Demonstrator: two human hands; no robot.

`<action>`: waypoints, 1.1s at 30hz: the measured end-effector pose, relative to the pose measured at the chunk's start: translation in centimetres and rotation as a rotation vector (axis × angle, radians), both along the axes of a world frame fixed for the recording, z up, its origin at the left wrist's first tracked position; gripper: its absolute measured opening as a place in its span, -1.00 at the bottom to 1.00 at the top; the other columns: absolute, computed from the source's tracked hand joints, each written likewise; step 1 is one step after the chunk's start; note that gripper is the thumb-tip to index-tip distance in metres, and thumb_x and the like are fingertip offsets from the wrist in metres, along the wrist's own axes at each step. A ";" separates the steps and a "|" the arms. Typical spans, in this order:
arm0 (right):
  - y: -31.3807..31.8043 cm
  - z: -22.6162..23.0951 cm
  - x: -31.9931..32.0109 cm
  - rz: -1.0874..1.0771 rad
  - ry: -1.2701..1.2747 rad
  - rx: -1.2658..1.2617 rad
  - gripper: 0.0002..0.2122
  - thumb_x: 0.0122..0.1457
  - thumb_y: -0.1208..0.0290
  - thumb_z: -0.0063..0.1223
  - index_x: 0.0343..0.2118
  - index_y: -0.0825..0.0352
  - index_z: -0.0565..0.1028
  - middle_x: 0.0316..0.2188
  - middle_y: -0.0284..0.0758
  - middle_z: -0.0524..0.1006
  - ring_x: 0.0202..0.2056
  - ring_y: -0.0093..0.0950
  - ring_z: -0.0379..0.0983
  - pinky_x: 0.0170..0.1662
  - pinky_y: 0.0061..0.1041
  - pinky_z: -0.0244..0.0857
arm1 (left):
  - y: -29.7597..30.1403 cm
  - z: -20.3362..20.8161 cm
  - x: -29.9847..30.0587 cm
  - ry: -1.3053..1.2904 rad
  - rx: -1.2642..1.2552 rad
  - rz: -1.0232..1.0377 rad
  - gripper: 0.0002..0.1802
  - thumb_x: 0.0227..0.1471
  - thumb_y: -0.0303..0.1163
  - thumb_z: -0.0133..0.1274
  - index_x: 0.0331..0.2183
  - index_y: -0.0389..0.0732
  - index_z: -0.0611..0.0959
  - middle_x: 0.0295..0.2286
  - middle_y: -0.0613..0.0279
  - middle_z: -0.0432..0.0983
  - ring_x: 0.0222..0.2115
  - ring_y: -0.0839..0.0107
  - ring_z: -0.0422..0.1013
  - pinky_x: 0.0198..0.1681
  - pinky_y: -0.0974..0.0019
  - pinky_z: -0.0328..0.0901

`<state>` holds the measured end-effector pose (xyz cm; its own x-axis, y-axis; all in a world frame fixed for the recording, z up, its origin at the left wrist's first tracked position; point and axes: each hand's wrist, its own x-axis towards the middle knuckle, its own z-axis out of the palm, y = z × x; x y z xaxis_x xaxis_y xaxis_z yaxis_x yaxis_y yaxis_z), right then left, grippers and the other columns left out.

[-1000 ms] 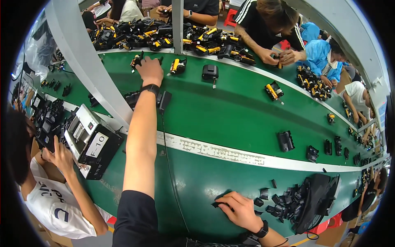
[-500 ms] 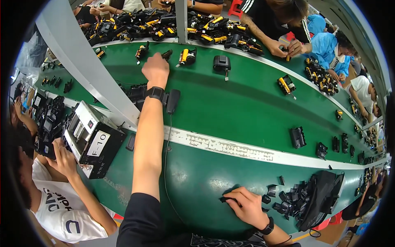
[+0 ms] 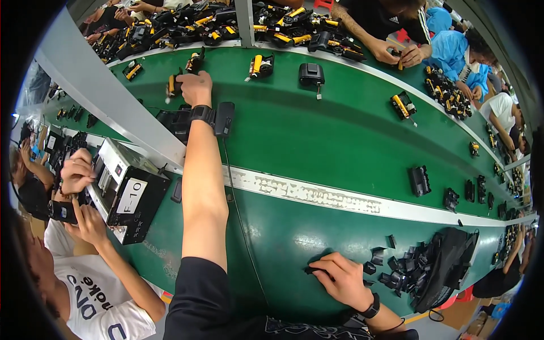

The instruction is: The person picks up a black plastic housing and a small black component, fits the component into the housing, and places the assembled unit onto the green conveyor belt. This process is repeated multiple times throughout the video.

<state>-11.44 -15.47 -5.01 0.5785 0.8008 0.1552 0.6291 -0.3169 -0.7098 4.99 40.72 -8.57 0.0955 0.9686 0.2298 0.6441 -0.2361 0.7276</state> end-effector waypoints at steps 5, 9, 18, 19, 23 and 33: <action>0.0 0.1 -0.2 0.020 -0.016 0.017 -0.82 0.12 0.52 0.40 -0.19 0.19 0.73 -0.32 -0.38 0.62 -0.50 -0.42 0.56 -0.46 -0.47 0.41 | 0.3 -1.3 -0.6 0.101 0.224 -0.054 -0.25 0.16 -0.15 0.18 0.16 -0.47 0.32 -0.04 -0.31 0.59 -0.03 -0.31 0.53 0.04 -0.21 0.45; -0.3 0.1 0.0 0.022 -0.025 -0.008 -0.83 0.17 0.46 0.38 -0.16 0.18 0.71 -0.30 -0.43 0.61 -0.42 -0.41 0.60 -0.40 -0.46 0.48 | -4.0 1.2 -1.9 0.113 0.458 -0.210 -0.33 0.08 -0.25 0.24 0.16 -0.33 0.45 -0.02 -0.18 0.58 -0.03 -0.22 0.50 0.07 -0.21 0.39; -0.3 -0.1 0.2 0.044 -0.041 0.085 -0.86 0.17 0.50 0.37 -0.21 0.21 0.71 -0.31 -0.38 0.62 -0.51 -0.45 0.54 -0.45 -0.46 0.41 | -9.9 1.4 -9.1 1.024 0.573 -0.294 -0.61 0.11 -0.32 0.22 0.00 -0.17 0.71 -0.04 0.02 0.61 0.01 0.00 0.46 0.05 -0.25 0.30; -0.3 -0.2 0.1 0.034 -0.047 0.070 -0.87 0.18 0.50 0.36 -0.21 0.20 0.70 -0.31 -0.38 0.62 -0.51 -0.45 0.54 -0.45 -0.46 0.40 | -10.2 1.7 -8.7 1.078 0.570 -0.352 -0.62 0.12 -0.33 0.20 0.00 -0.14 0.72 -0.04 0.05 0.61 0.01 0.01 0.46 0.05 -0.25 0.30; -0.4 -0.3 -0.1 0.019 -0.060 0.058 -0.88 0.19 0.49 0.34 -0.21 0.19 0.70 -0.32 -0.39 0.61 -0.52 -0.46 0.52 -0.43 -0.43 0.40 | -11.4 2.8 -8.9 1.096 0.630 -0.478 -0.61 0.10 -0.38 0.20 0.00 -0.08 0.71 -0.04 0.17 0.61 0.01 0.05 0.45 0.04 -0.24 0.30; -1.9 -0.2 0.7 0.007 -0.005 0.098 -0.83 0.23 0.49 0.30 -0.12 0.24 0.64 -0.27 -0.32 0.57 -0.35 -0.29 0.57 -0.32 -0.38 0.45 | -24.5 1.3 -10.9 0.329 0.951 -1.075 -0.47 0.06 -0.58 0.18 0.09 0.00 0.62 0.04 0.39 0.60 -0.03 0.21 0.41 0.16 -0.10 0.16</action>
<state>-10.78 -17.40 -5.24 0.5718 0.7858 0.2358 0.6349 -0.2417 -0.7338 -5.95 16.18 -7.24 0.8283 -0.0997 0.5514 -0.0440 -0.9926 -0.1134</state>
